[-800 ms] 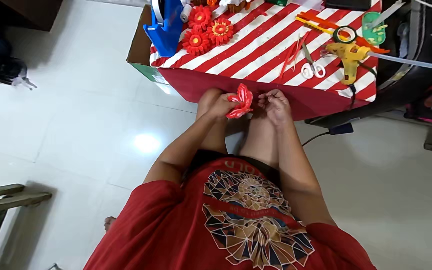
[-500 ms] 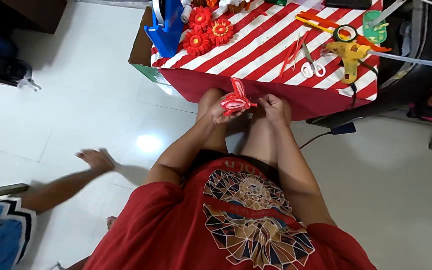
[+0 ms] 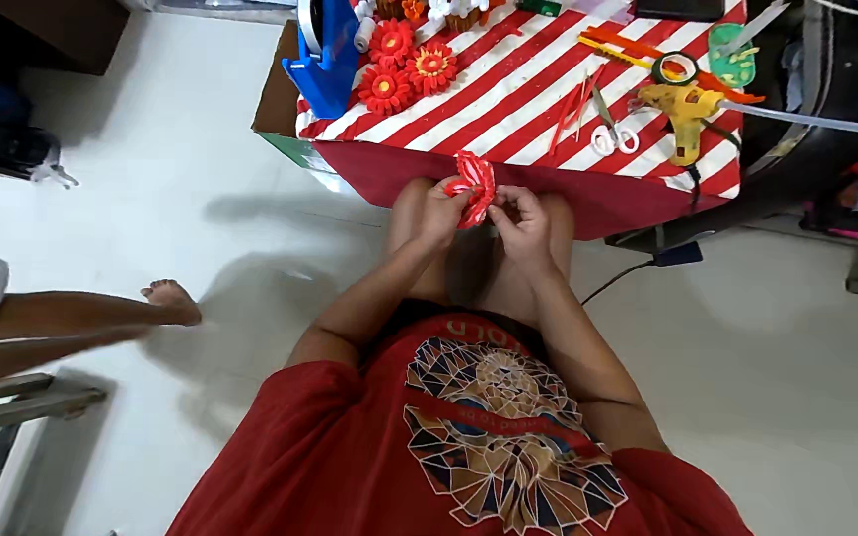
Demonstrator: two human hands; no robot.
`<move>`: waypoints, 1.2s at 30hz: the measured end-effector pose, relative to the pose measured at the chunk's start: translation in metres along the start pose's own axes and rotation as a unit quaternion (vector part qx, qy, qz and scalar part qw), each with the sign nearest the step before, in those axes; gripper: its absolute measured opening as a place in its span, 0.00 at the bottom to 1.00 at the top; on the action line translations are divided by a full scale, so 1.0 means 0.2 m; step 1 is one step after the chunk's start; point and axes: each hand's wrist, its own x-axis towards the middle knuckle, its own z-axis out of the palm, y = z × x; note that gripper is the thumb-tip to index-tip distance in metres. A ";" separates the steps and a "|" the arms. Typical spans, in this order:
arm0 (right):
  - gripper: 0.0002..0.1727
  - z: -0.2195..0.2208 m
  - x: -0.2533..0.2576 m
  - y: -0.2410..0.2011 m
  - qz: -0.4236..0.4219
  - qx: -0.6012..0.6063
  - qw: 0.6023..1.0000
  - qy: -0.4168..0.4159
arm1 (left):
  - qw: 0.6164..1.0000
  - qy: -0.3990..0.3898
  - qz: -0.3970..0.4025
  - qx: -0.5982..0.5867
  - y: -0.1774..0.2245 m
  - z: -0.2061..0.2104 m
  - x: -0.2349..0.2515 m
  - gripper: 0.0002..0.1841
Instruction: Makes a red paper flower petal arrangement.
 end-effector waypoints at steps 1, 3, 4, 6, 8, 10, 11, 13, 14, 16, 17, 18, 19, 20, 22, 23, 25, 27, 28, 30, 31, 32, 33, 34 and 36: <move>0.14 0.01 -0.01 -0.01 0.001 -0.014 1.000 0.014 | 1.000 0.002 0.007 0.004 0.00 0.00 0.00 0.03; 0.08 0.02 -0.01 -0.02 -0.002 -0.047 0.998 0.034 | 1.000 -0.005 0.016 0.008 -0.01 -0.01 0.00 0.03; 0.07 0.01 0.00 -0.02 -0.004 -0.064 0.997 0.032 | 1.000 -0.009 0.019 0.010 -0.01 -0.02 0.00 0.02; 0.07 -0.01 0.01 -0.03 -0.002 -0.087 0.996 0.018 | 1.000 -0.013 0.013 0.007 -0.02 -0.02 -0.01 0.02; 0.08 -0.03 0.02 -0.03 0.009 -0.085 0.996 0.007 | 1.000 -0.011 -0.003 -0.015 -0.03 -0.03 -0.01 0.02; 0.10 -0.05 0.02 -0.04 0.040 -0.078 0.996 0.007 | 0.998 -0.007 -0.024 -0.052 -0.05 -0.05 0.00 0.04; 0.10 -0.06 0.02 -0.04 0.058 -0.076 0.995 0.008 | 0.996 -0.007 -0.041 -0.075 -0.04 -0.05 0.01 0.05; 0.13 -0.09 0.03 -0.05 0.081 -0.068 0.994 0.009 | 0.985 -0.019 -0.090 -0.145 -0.01 -0.07 0.00 0.08; 0.14 -0.11 0.03 -0.04 0.084 -0.052 0.995 0.018 | 0.975 -0.029 -0.121 -0.185 0.01 -0.07 -0.01 0.10; 0.14 -0.14 0.04 0.00 0.085 -0.007 0.996 0.035 | 0.954 -0.048 -0.167 -0.243 0.07 -0.07 -0.03 0.14; 0.14 -0.15 0.04 0.01 0.089 0.012 0.995 0.048 | 0.944 -0.054 -0.181 -0.269 0.08 -0.07 -0.04 0.16; 0.14 -0.17 0.04 0.02 0.090 0.030 0.993 0.064 | 0.934 -0.059 -0.189 -0.299 0.09 -0.08 -0.04 0.16; 0.15 -0.18 0.05 0.03 0.092 0.053 0.991 0.082 | 0.921 -0.061 -0.194 -0.331 0.08 -0.09 -0.04 0.16; 0.15 -0.18 0.07 0.04 0.086 0.077 0.988 0.100 | 0.909 -0.062 -0.201 -0.359 0.08 -0.10 -0.04 0.16; 0.15 -0.18 0.07 0.03 0.094 0.096 0.983 0.125 | 0.891 -0.056 -0.212 -0.397 0.07 -0.10 -0.03 0.17; 0.16 -0.18 0.06 0.01 0.112 0.083 0.982 0.124 | 0.886 -0.048 -0.216 -0.407 0.08 -0.09 -0.03 0.17; 0.20 -0.16 0.03 0.00 0.117 0.044 0.985 0.115 | 0.879 -0.027 -0.223 -0.421 0.09 -0.07 -0.04 0.14; 0.20 -0.11 0.01 -0.02 0.085 0.029 0.991 0.094 | 0.874 -0.002 -0.230 -0.429 0.11 -0.04 -0.06 0.11; 0.21 -0.07 0.01 -0.04 0.073 0.012 0.993 0.095 | 0.872 0.009 -0.234 -0.430 0.12 -0.03 -0.07 0.10; 0.17 -0.03 0.00 -0.07 0.039 -0.033 0.996 0.076 | 0.872 0.021 -0.242 -0.424 0.15 0.00 -0.09 0.10; 0.11 0.00 0.00 -0.07 0.014 -0.040 0.997 0.058 | 0.875 0.021 -0.240 -0.421 0.16 0.01 -0.09 0.10; 0.07 0.02 0.00 -0.07 -0.008 -0.043 0.998 0.041 | 0.879 0.019 -0.237 -0.413 0.16 0.02 -0.10 0.10; 0.07 0.04 0.01 -0.07 -0.027 -0.051 0.998 0.035 | 0.884 0.015 -0.233 -0.406 0.16 0.02 -0.10 0.11; 0.08 0.07 0.01 -0.07 -0.045 -0.065 0.996 0.036 | 0.888 0.006 -0.225 -0.401 0.16 0.02 -0.11 0.12; 0.08 0.11 0.02 -0.05 -0.062 -0.099 0.992 0.046 | 0.895 -0.006 -0.202 -0.397 0.15 0.03 -0.11 0.14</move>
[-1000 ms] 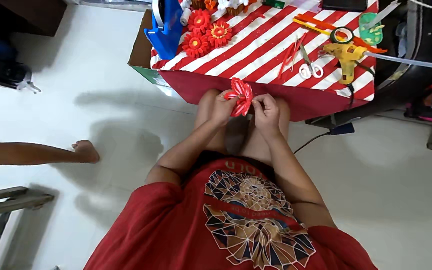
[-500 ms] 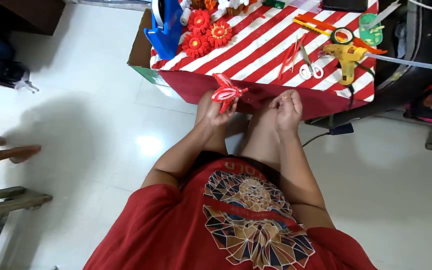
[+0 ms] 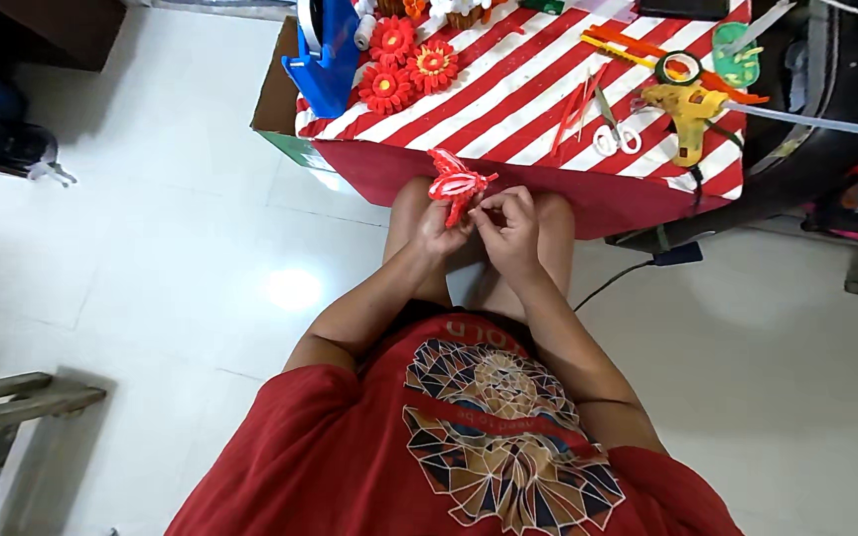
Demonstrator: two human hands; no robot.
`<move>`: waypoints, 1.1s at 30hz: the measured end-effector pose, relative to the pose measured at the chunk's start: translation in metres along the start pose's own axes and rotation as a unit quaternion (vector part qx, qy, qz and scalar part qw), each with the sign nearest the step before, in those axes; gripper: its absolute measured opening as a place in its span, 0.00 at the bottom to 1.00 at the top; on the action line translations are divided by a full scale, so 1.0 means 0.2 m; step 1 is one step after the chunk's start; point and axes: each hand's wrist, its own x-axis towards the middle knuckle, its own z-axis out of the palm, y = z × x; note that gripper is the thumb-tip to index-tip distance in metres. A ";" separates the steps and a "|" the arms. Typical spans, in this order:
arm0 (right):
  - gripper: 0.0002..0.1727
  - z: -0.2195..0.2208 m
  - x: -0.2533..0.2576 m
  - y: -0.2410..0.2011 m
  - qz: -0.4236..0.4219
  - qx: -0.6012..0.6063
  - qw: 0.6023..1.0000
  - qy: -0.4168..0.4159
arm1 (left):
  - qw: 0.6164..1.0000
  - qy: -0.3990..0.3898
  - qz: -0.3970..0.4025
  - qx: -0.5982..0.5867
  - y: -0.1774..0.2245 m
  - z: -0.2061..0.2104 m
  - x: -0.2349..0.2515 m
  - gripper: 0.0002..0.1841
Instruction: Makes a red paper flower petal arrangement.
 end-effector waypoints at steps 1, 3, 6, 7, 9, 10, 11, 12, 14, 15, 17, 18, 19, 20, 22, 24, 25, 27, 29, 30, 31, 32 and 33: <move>0.09 0.02 0.00 0.00 -0.002 -0.019 1.000 0.002 | 1.000 -0.008 0.014 0.002 -0.01 0.00 0.00 0.14; 0.09 0.04 0.00 -0.02 0.005 -0.063 0.998 -0.004 | 0.999 -0.025 0.034 0.003 -0.03 -0.01 0.01 0.13; 0.06 0.06 0.00 -0.04 0.010 -0.112 0.994 -0.006 | 0.999 -0.021 0.026 0.012 -0.05 -0.03 0.02 0.14; 0.07 0.06 0.00 -0.03 0.011 -0.113 0.994 -0.006 | 0.999 -0.022 0.021 0.021 -0.05 -0.04 0.03 0.14; 0.09 0.04 0.02 -0.01 0.030 -0.088 0.996 -0.006 | 0.999 -0.035 0.005 0.029 -0.04 -0.06 0.05 0.15; 0.09 0.01 0.02 -0.01 0.049 -0.079 0.996 -0.006 | 1.000 -0.027 -0.008 0.012 -0.03 -0.07 0.05 0.14; 0.10 -0.03 0.03 -0.01 0.075 -0.076 0.994 -0.008 | 1.000 -0.007 -0.021 -0.013 -0.02 -0.07 0.05 0.13; 0.11 -0.08 0.03 -0.01 0.110 -0.078 0.991 -0.015 | 0.999 0.016 -0.030 -0.033 -0.01 -0.06 0.05 0.12; 0.14 -0.16 0.05 0.02 0.160 -0.069 0.985 0.011 | 0.997 0.026 -0.033 -0.057 0.01 -0.06 0.04 0.11; 0.14 -0.19 0.08 0.06 0.172 -0.046 0.983 0.046 | 0.998 0.023 -0.028 -0.060 0.02 -0.06 0.04 0.12; 0.16 -0.26 0.12 0.09 0.193 0.007 0.975 0.113 | 0.997 0.018 -0.015 -0.070 0.03 -0.06 0.03 0.13; 0.16 -0.29 0.13 0.11 0.192 0.037 0.969 0.150 | 0.997 0.016 -0.012 -0.079 0.04 -0.07 0.04 0.12; 0.17 -0.31 0.14 0.13 0.183 0.067 0.963 0.188 | 0.996 0.016 -0.011 -0.086 0.04 -0.07 0.04 0.12; 0.18 -0.34 0.15 0.15 0.170 0.095 0.957 0.217 | 0.996 0.015 -0.011 -0.090 0.05 -0.08 0.05 0.11; 0.21 -0.36 0.17 0.14 0.152 0.124 0.948 0.253 | 0.996 0.008 -0.014 -0.085 0.04 -0.08 0.05 0.11; 0.19 -0.33 0.17 0.09 0.153 0.113 0.955 0.227 | 0.997 0.010 -0.019 -0.070 0.03 -0.06 0.03 0.13; 0.15 -0.30 0.17 0.05 0.155 0.101 0.966 0.181 | 0.998 0.016 -0.019 -0.059 0.02 -0.04 0.02 0.13; 0.08 -0.26 0.13 0.04 0.152 0.081 0.984 0.034 | 0.999 0.026 -0.018 -0.040 0.00 0.00 0.01 0.12; 0.11 -0.19 0.12 0.04 0.167 0.081 0.981 -0.051 | 0.999 0.034 -0.022 -0.019 -0.01 0.02 0.02 0.10; 0.10 -0.15 0.11 0.06 0.178 0.091 0.978 -0.065 | 0.999 0.031 -0.026 -0.008 -0.02 0.02 0.03 0.10; 0.09 -0.12 0.11 0.07 0.192 0.097 0.974 -0.070 | 0.999 0.024 -0.029 -0.002 -0.03 0.01 0.04 0.12; 0.08 -0.10 0.12 0.06 0.207 0.097 0.971 -0.073 | 0.999 0.015 -0.033 0.004 -0.03 0.00 0.06 0.13; 0.08 -0.09 0.12 0.05 0.221 0.094 0.968 -0.074 | 0.999 0.013 -0.036 0.005 -0.03 -0.01 0.07 0.13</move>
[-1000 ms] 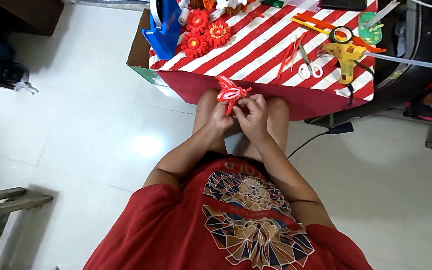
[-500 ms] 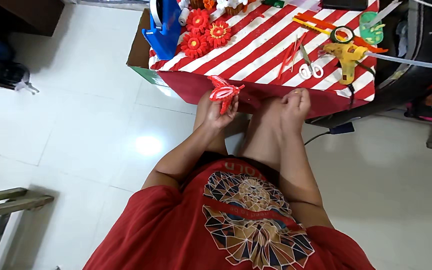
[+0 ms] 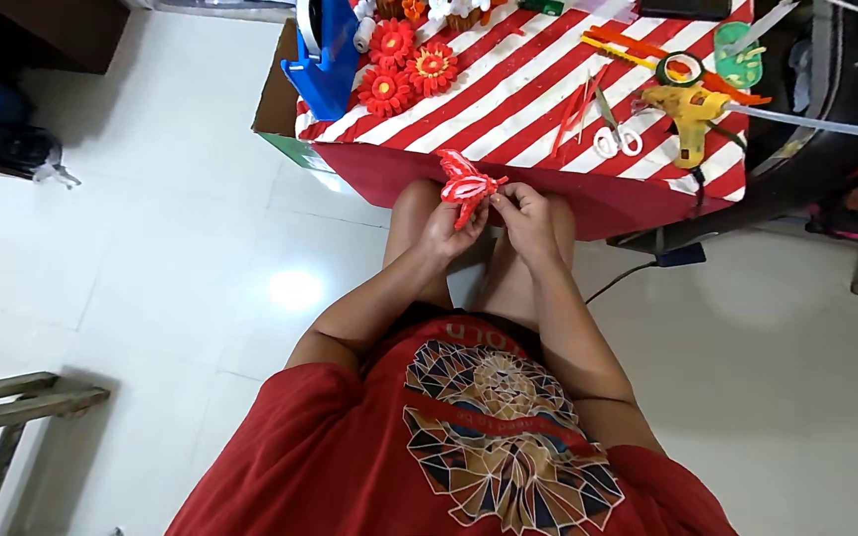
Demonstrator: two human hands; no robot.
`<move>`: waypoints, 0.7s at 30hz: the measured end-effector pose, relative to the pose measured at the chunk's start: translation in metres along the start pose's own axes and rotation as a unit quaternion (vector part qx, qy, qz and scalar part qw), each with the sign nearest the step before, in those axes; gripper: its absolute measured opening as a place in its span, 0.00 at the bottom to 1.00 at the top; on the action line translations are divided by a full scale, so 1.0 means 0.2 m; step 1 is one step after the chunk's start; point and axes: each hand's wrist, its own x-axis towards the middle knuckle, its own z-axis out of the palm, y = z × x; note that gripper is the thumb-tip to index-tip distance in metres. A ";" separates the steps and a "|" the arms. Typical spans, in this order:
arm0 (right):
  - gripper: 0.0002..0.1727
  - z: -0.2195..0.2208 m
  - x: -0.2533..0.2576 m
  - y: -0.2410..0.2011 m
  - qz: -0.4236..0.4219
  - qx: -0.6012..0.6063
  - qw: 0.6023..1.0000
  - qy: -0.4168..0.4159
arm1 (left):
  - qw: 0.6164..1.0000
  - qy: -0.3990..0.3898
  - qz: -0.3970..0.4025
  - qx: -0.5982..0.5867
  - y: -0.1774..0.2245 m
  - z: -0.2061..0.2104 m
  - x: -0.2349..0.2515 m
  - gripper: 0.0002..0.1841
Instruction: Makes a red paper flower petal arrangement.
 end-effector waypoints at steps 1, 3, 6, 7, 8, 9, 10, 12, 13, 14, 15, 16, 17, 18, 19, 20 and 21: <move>0.07 0.00 -0.01 -0.01 0.013 -0.005 1.000 -0.001 | 1.000 0.004 -0.002 0.000 0.00 0.00 0.01 0.13; 0.06 -0.01 -0.02 -0.03 0.041 -0.001 0.999 -0.010 | 1.000 0.014 -0.005 0.015 0.00 0.00 0.01 0.14; 0.04 -0.02 0.00 -0.01 0.062 0.062 0.996 -0.010 | 0.999 -0.002 -0.006 0.047 0.00 -0.01 0.00 0.14; 0.04 -0.01 0.00 -0.01 0.069 0.077 0.995 -0.011 | 0.999 -0.010 -0.006 0.049 -0.01 -0.01 0.01 0.14; 0.05 -0.01 0.00 -0.01 0.073 0.090 0.993 -0.012 | 0.999 -0.020 -0.006 0.046 -0.01 -0.03 0.01 0.14; 0.06 -0.01 -0.01 -0.01 0.075 0.100 0.992 -0.011 | 0.999 -0.025 -0.009 0.037 -0.02 -0.03 0.02 0.14; 0.07 -0.01 0.00 0.01 0.068 0.116 0.991 -0.002 | 0.999 -0.031 -0.011 0.030 -0.02 -0.04 0.02 0.15; 0.10 -0.03 0.01 0.04 0.053 0.143 0.988 0.019 | 0.999 -0.045 -0.015 0.013 -0.02 -0.04 0.02 0.16; 0.11 -0.04 0.01 0.04 0.044 0.156 0.986 0.032 | 0.999 -0.046 -0.017 0.001 -0.01 -0.05 0.01 0.16; 0.13 -0.07 0.02 0.05 0.034 0.170 0.984 0.043 | 0.999 -0.046 -0.020 -0.010 -0.01 -0.05 0.01 0.15; 0.15 -0.09 0.02 0.05 0.021 0.186 0.981 0.057 | 0.999 -0.041 -0.021 -0.019 0.00 -0.05 0.00 0.15; 0.16 -0.13 0.03 0.05 0.006 0.199 0.977 0.075 | 0.999 -0.032 -0.021 -0.028 0.01 -0.05 0.00 0.14; 0.17 -0.16 0.04 0.05 -0.008 0.211 0.973 0.094 | 0.999 -0.029 -0.019 -0.037 0.03 -0.06 0.00 0.14; 0.18 -0.20 0.04 0.04 -0.021 0.222 0.968 0.116 | 0.998 -0.031 -0.017 -0.044 0.04 -0.07 0.01 0.14; 0.19 -0.24 0.05 0.04 -0.029 0.233 0.962 0.137 | 0.998 -0.036 -0.014 -0.049 0.05 -0.09 0.01 0.15; 0.20 -0.28 0.06 0.03 -0.034 0.242 0.956 0.161 | 0.998 -0.043 -0.007 -0.049 0.06 -0.11 0.02 0.16; 0.21 -0.31 0.06 0.01 -0.037 0.252 0.949 0.185 | 0.998 -0.046 0.003 -0.046 0.06 -0.12 0.02 0.16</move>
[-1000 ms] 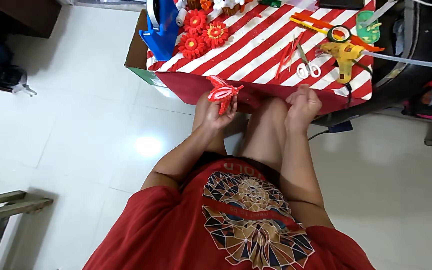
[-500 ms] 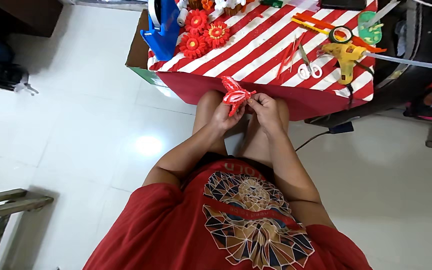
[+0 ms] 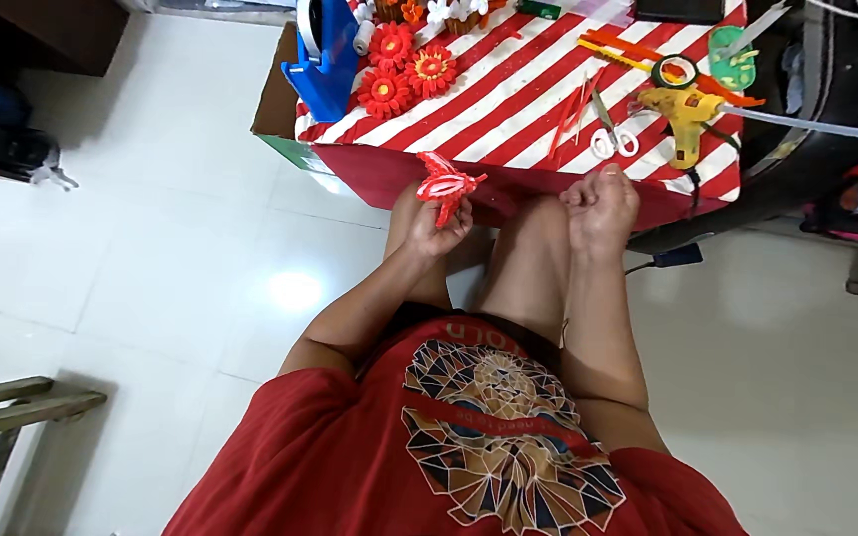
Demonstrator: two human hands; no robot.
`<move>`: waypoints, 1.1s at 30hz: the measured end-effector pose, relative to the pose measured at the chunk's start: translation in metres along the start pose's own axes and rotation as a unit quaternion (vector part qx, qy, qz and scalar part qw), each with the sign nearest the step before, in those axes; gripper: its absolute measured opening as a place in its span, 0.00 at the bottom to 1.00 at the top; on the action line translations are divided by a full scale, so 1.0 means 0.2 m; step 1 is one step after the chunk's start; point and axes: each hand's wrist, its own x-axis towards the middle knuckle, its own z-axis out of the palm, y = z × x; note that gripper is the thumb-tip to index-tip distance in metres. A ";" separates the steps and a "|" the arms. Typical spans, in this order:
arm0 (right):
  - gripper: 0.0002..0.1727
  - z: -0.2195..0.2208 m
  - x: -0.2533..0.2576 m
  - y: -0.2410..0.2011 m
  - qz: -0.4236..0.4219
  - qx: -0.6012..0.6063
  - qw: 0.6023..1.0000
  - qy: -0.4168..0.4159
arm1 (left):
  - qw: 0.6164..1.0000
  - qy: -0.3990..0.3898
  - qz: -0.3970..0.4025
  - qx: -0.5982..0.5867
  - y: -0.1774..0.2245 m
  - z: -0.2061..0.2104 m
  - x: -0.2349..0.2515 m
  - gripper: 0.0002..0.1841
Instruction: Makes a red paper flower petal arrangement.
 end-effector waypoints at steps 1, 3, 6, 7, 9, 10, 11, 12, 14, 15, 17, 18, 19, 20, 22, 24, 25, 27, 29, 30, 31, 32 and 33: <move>0.22 -0.01 0.01 -0.02 -0.006 0.011 1.000 0.026 | 1.000 -0.001 0.014 0.006 0.00 -0.01 0.01 0.16; 0.23 -0.02 0.02 -0.05 -0.005 0.018 0.997 0.072 | 0.996 0.011 0.074 0.043 -0.01 0.00 0.01 0.12; 0.13 -0.02 0.01 -0.01 -0.002 -0.030 0.997 0.066 | 0.952 0.060 0.224 0.202 -0.04 0.02 0.03 0.07; 0.04 -0.04 0.00 0.02 -0.010 -0.064 0.997 0.029 | 0.929 0.070 0.268 0.245 -0.04 0.02 0.04 0.05; 0.14 -0.03 -0.03 0.06 -0.019 -0.114 0.993 -0.015 | 0.887 0.055 0.337 0.312 -0.04 0.00 0.06 0.03; 0.09 -0.01 -0.04 0.08 -0.027 -0.133 0.991 -0.004 | 0.866 0.042 0.363 0.341 -0.03 -0.01 0.06 0.03; 0.03 0.01 -0.06 0.09 -0.034 -0.147 0.989 0.006 | 0.849 0.031 0.388 0.359 -0.03 -0.01 0.07 0.02; 0.06 0.03 -0.07 0.10 -0.037 -0.156 0.987 0.011 | 0.834 0.021 0.409 0.368 -0.03 -0.01 0.08 0.03; 0.16 0.05 -0.09 0.12 -0.041 -0.165 0.985 0.007 | 0.814 0.011 0.432 0.388 -0.03 -0.01 0.09 0.03; 0.19 0.06 -0.10 0.14 -0.035 -0.171 0.985 0.003 | 0.810 0.009 0.434 0.394 -0.03 0.00 0.09 0.03; 0.18 0.07 -0.12 0.17 -0.016 -0.196 0.980 -0.009 | 0.808 0.015 0.427 0.406 -0.03 0.02 0.09 0.03; 0.15 0.08 -0.13 0.20 -0.017 -0.196 0.980 -0.010 | 0.804 0.018 0.428 0.413 -0.04 0.02 0.09 0.03; 0.10 0.08 -0.14 0.22 -0.017 -0.192 0.981 -0.014 | 0.799 0.017 0.434 0.417 -0.04 0.02 0.10 0.03; 0.07 0.08 -0.14 0.23 -0.008 -0.196 0.980 -0.023 | 0.794 0.014 0.444 0.414 -0.05 0.02 0.12 0.02; 0.08 0.09 -0.17 0.20 0.032 -0.231 0.971 -0.053 | 0.796 0.013 0.451 0.404 -0.06 0.02 0.13 0.02; 0.09 0.09 -0.20 0.16 0.063 -0.271 0.958 -0.067 | 0.798 0.012 0.448 0.403 -0.07 0.01 0.14 0.02; 0.08 0.10 -0.20 0.15 0.074 -0.278 0.955 -0.068 | 0.798 0.011 0.446 0.405 -0.07 0.01 0.14 0.02; 0.10 0.11 -0.21 0.14 0.088 -0.272 0.956 -0.072 | 0.796 0.015 0.442 0.413 -0.07 0.01 0.14 0.03; 0.09 0.12 -0.21 0.18 0.063 -0.244 0.964 -0.080 | 0.791 0.021 0.425 0.439 -0.07 0.02 0.13 0.04; 0.06 0.12 -0.21 0.19 0.051 -0.237 0.967 -0.075 | 0.787 0.024 0.407 0.464 -0.06 0.03 0.12 0.04; 0.10 0.11 -0.21 0.20 0.044 -0.238 0.968 -0.066 | 0.778 0.020 0.388 0.493 -0.05 0.04 0.11 0.05; 0.13 0.11 -0.20 0.20 0.038 -0.241 0.968 -0.054 | 0.765 0.011 0.370 0.527 -0.04 0.03 0.11 0.05; 0.13 0.09 -0.19 0.20 0.028 -0.244 0.968 -0.049 | 0.746 -0.003 0.353 0.565 -0.03 0.02 0.11 0.05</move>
